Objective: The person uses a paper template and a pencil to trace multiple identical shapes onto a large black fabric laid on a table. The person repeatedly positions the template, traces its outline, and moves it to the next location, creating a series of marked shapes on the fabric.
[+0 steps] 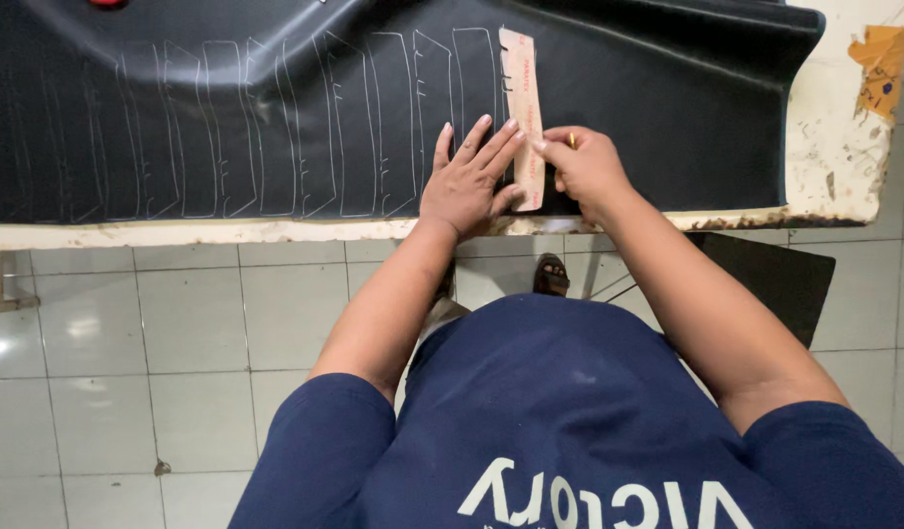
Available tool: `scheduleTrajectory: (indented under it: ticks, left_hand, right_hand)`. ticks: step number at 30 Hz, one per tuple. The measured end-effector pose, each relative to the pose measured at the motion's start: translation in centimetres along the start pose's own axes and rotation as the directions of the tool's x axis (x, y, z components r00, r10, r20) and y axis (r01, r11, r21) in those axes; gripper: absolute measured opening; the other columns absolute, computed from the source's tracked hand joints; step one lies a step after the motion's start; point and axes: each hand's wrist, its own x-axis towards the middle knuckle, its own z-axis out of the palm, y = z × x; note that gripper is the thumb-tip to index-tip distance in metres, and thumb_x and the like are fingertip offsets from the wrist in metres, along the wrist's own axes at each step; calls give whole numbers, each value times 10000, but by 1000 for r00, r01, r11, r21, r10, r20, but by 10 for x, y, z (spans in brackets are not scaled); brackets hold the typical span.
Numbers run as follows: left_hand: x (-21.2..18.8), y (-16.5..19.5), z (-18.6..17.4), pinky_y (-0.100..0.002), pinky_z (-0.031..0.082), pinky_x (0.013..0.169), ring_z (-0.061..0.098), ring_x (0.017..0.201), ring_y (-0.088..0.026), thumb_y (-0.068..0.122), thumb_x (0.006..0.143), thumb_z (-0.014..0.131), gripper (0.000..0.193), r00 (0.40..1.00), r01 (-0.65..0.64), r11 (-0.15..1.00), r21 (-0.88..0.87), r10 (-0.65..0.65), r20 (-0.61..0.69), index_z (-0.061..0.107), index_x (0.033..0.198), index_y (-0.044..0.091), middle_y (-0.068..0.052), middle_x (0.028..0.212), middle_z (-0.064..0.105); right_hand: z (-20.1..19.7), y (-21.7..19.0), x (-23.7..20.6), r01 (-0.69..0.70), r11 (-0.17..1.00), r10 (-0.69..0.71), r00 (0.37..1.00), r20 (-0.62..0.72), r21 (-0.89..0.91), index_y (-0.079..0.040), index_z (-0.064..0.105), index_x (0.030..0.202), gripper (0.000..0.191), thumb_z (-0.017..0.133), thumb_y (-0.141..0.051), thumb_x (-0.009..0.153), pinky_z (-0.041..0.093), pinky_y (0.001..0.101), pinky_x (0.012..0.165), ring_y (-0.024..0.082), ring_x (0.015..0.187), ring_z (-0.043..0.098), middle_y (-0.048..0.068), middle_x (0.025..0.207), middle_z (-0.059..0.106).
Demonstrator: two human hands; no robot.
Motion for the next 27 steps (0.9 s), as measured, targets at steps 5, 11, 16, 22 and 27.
scheduleTrajectory:
  ticks: [5,11,16,22,27]
  left_hand:
    - [-4,-2,2,-519,50,1268,191,1563,-169,691,904,554,968,998,19,996,-85,-24,-52,179,1629,170,-4,1685,234]
    - [-4,-3,14,-514,44,1272,195,1564,-160,661,945,566,910,997,16,997,-72,-21,-68,179,1629,203,2,1689,241]
    - [-9,3,0,-538,59,1265,216,1548,-173,610,932,601,839,995,11,992,-122,-22,-95,281,1603,220,2,1671,263]
    - [-7,25,-10,-667,16,1161,182,1531,-289,391,881,635,625,994,87,993,-85,-80,80,484,1479,292,-74,1637,265]
    - [4,28,9,-652,28,1220,272,1538,-202,178,841,569,665,991,-126,979,-160,119,-55,480,1497,122,-41,1634,354]
  right_hand:
    - [2,-7,-5,262,930,-284,958,-50,-260,-18,761,1070,199,724,-163,939,491,238,574,40,643,602,11,833,729]
    - [-45,-22,-2,665,684,-700,714,-11,-299,-59,765,1143,155,778,-72,989,516,249,804,115,914,621,66,1126,645]
    - [-69,1,-11,482,603,-674,734,-84,-635,-79,751,1239,302,767,-102,938,519,339,914,209,1036,633,113,1180,630]
    - [-60,59,-53,290,690,-382,924,7,-663,-108,686,1321,534,783,-232,811,534,376,841,242,913,634,102,1220,569]
    - [-58,65,-56,370,602,-451,889,81,-708,-147,676,1353,543,776,-233,827,528,384,830,262,964,637,109,1230,558]
